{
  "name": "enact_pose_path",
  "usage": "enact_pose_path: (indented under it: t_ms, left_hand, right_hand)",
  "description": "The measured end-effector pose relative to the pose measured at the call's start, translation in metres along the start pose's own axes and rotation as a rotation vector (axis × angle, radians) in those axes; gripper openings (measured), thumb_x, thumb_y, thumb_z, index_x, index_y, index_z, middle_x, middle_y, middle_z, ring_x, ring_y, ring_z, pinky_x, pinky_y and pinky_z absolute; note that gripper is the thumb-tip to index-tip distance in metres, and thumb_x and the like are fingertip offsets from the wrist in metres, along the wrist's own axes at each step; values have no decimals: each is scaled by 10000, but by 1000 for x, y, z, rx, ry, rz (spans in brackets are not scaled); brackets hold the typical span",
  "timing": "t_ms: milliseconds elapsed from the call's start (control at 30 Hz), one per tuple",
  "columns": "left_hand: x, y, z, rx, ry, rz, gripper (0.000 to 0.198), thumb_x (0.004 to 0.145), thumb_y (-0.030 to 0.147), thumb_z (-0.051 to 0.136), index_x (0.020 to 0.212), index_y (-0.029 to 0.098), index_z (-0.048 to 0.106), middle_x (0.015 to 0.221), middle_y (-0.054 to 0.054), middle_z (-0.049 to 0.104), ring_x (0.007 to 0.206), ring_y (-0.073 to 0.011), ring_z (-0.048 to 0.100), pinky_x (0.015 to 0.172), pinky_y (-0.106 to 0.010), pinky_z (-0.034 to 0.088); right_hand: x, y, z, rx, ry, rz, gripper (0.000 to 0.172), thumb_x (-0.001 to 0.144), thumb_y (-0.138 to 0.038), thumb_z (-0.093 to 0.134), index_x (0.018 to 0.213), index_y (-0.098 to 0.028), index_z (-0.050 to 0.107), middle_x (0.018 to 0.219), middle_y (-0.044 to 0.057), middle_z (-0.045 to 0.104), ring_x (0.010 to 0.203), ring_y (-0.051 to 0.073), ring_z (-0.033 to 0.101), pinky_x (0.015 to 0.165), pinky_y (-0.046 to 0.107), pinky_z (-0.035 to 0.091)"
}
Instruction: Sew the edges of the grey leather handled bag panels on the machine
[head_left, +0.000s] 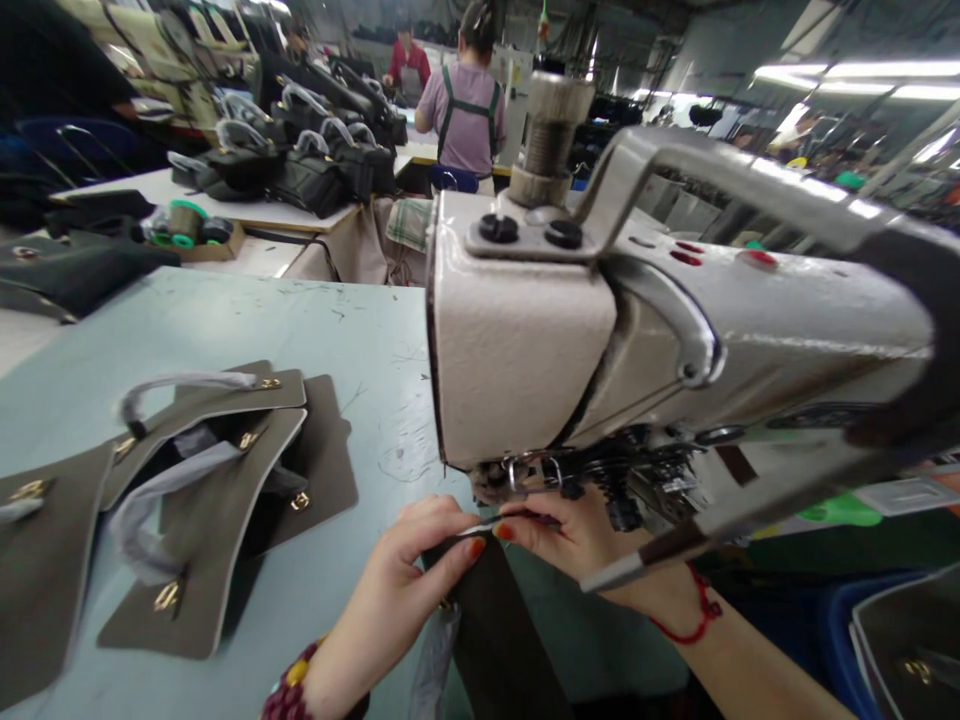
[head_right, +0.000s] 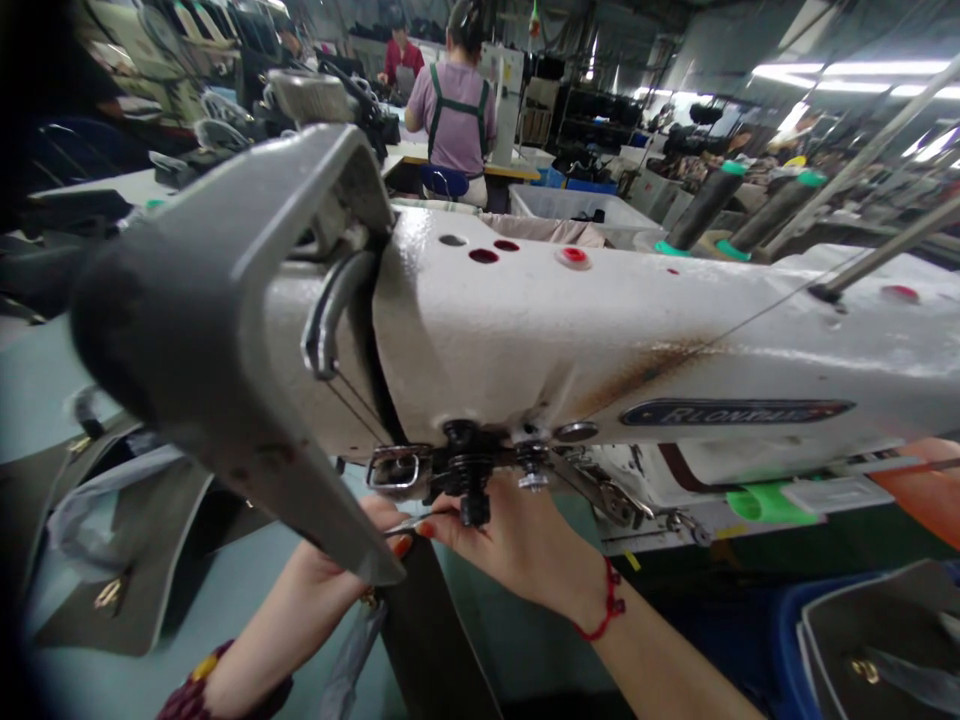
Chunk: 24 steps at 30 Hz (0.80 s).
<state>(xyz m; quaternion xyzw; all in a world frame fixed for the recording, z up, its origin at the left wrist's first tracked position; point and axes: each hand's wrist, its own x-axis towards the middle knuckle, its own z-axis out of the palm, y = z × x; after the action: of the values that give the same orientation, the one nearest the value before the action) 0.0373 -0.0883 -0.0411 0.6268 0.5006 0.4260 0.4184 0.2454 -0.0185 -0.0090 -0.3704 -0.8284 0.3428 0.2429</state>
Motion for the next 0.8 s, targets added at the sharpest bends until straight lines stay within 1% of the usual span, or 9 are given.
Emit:
enact_pose_path:
  t_ms: [100, 200, 300, 400, 467, 567, 633, 700, 800]
  left_hand:
    - [1, 2, 0, -24, 8, -1, 137, 891, 295, 605, 973, 255, 707, 875, -32, 645, 856, -193, 597, 774, -312, 463]
    - [3, 4, 0, -47, -19, -31, 131, 900, 306, 590, 942, 241, 696, 862, -30, 627, 831, -186, 591, 764, -313, 456]
    - [3, 8, -1, -43, -44, -58, 142, 908, 322, 577, 911, 229, 684, 848, -27, 614, 823, -180, 578, 765, -311, 440]
    - [3, 11, -3, -55, -52, -91, 171, 914, 338, 562, 907, 219, 684, 864, -33, 619, 848, -187, 570, 775, -312, 426]
    - [3, 13, -5, -95, -55, -124, 192, 919, 341, 550, 881, 209, 684, 855, -33, 613, 845, -185, 562, 770, -306, 420]
    - [3, 14, -9, -177, -65, -176, 209, 922, 343, 542, 861, 195, 677, 834, -26, 593, 823, -177, 552, 754, -292, 416]
    - [2, 14, -10, -221, -65, -204, 212, 921, 351, 542, 861, 192, 668, 825, -19, 571, 803, -168, 538, 730, -279, 411]
    - [2, 14, -10, -257, -59, -232, 222, 923, 360, 537, 832, 190, 647, 797, -7, 532, 761, -152, 505, 685, -261, 397]
    - [-1, 12, -10, -299, -51, -274, 243, 926, 372, 528, 797, 185, 613, 751, 10, 475, 696, -130, 449, 623, -243, 367]
  right_hand:
    - [-1, 0, 1, 17, 30, -1, 204, 851, -436, 644, 886, -267, 753, 801, 10, 739, 753, 182, 673, 633, 246, 484]
    - [0, -2, 2, 23, 27, -5, 196, 853, -425, 642, 872, -264, 753, 779, 8, 735, 742, 176, 670, 631, 240, 483]
    - [2, -4, 1, 34, 11, 5, 189, 885, -385, 609, 862, -257, 745, 745, 6, 724, 737, 170, 666, 650, 242, 479]
    - [3, -8, 0, 57, 30, 68, 190, 898, -352, 593, 890, -219, 729, 821, 28, 720, 792, 180, 660, 720, 264, 477]
    - [1, -12, 1, 104, 44, 112, 211, 906, -347, 580, 891, -188, 718, 832, 41, 707, 796, 181, 646, 725, 265, 471]
    - [-4, -17, 7, 242, 16, 175, 260, 928, -381, 551, 896, -183, 717, 785, 28, 697, 747, 161, 627, 651, 227, 451]
    - [-8, -20, 14, 322, 26, 222, 281, 928, -411, 549, 900, -186, 715, 772, 18, 688, 719, 146, 611, 627, 212, 435]
    - [-11, -21, 22, 375, 77, 259, 314, 931, -432, 538, 853, -174, 698, 686, 1, 626, 634, 119, 552, 582, 203, 402]
    - [-13, -21, 32, 434, 158, 294, 356, 936, -453, 515, 788, -164, 661, 589, -30, 487, 545, 92, 430, 514, 197, 335]
